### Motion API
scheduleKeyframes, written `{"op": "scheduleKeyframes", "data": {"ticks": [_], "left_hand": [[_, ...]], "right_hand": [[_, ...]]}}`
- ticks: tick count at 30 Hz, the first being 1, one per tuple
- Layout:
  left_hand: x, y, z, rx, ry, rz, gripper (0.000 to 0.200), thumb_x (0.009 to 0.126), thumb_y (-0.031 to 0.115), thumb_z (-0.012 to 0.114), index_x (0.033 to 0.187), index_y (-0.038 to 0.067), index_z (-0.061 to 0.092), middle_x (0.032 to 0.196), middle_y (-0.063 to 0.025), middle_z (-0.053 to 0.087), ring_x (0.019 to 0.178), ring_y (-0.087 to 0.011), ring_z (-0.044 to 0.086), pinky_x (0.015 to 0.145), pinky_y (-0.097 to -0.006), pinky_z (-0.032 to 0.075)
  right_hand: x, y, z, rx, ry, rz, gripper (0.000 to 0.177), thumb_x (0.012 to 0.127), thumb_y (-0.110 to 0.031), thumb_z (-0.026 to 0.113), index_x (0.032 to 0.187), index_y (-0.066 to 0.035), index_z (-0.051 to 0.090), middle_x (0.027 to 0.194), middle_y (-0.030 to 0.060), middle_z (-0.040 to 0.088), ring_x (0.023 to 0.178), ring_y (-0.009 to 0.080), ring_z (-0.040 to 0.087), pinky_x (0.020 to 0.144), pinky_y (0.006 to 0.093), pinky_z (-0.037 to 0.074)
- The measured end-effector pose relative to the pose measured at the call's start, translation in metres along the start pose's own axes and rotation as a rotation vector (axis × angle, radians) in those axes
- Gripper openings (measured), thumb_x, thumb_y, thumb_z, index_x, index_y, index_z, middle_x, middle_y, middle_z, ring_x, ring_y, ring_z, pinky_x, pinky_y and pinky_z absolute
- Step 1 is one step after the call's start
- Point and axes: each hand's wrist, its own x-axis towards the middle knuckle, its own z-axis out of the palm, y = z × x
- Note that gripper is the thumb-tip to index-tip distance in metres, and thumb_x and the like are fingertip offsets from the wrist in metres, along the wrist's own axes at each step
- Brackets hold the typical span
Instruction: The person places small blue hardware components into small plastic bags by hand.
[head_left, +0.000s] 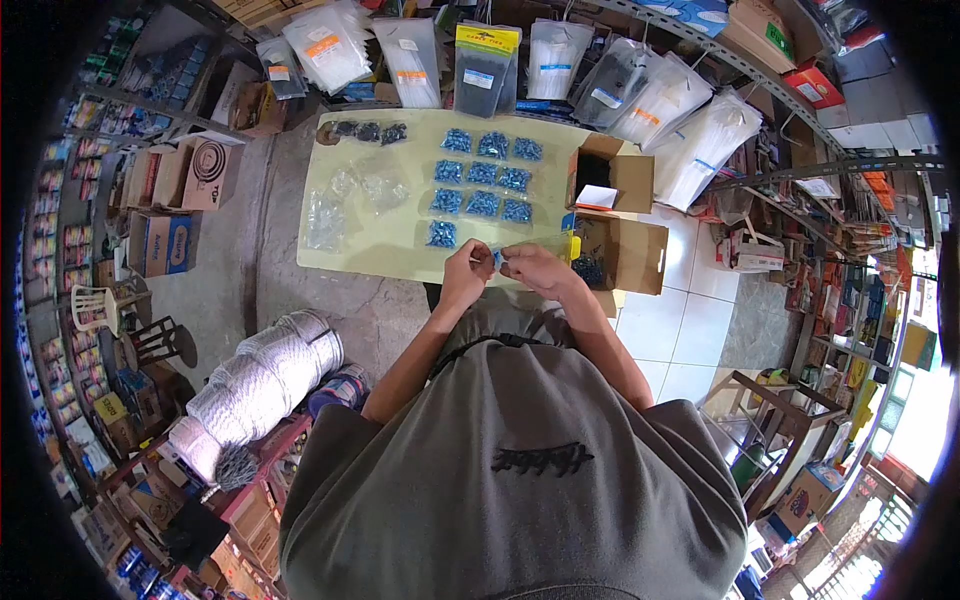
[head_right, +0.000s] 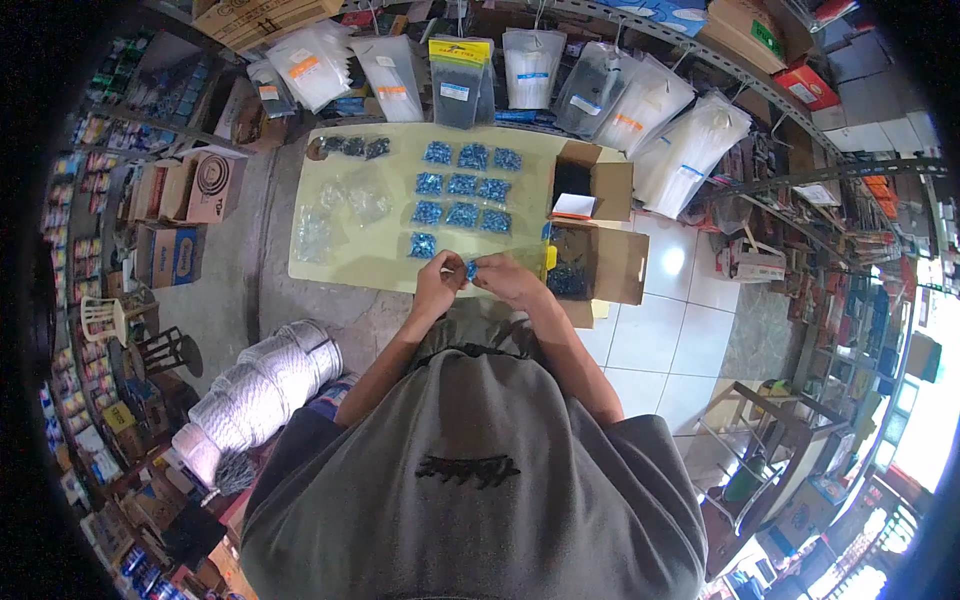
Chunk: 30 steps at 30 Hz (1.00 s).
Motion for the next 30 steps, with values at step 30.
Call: {"op": "scheduleKeyframes", "data": {"ticks": [30], "left_hand": [[0.004,-0.004,0.0,-0.005,-0.027,-0.039,0.006,0.088,0.003,0.058,0.092,-0.002,0.057,0.081,-0.0062,0.061,0.067,-0.0114,0.063,0.059,-0.0242,0.051]], "right_hand": [[0.001,-0.005,0.012,0.408,0.089,-0.155,0.011,0.081,0.009,0.048,0.073,0.004,0.052,0.08,0.0067,0.05,0.079,0.0155,0.05,0.074,0.0303,0.044]]}}
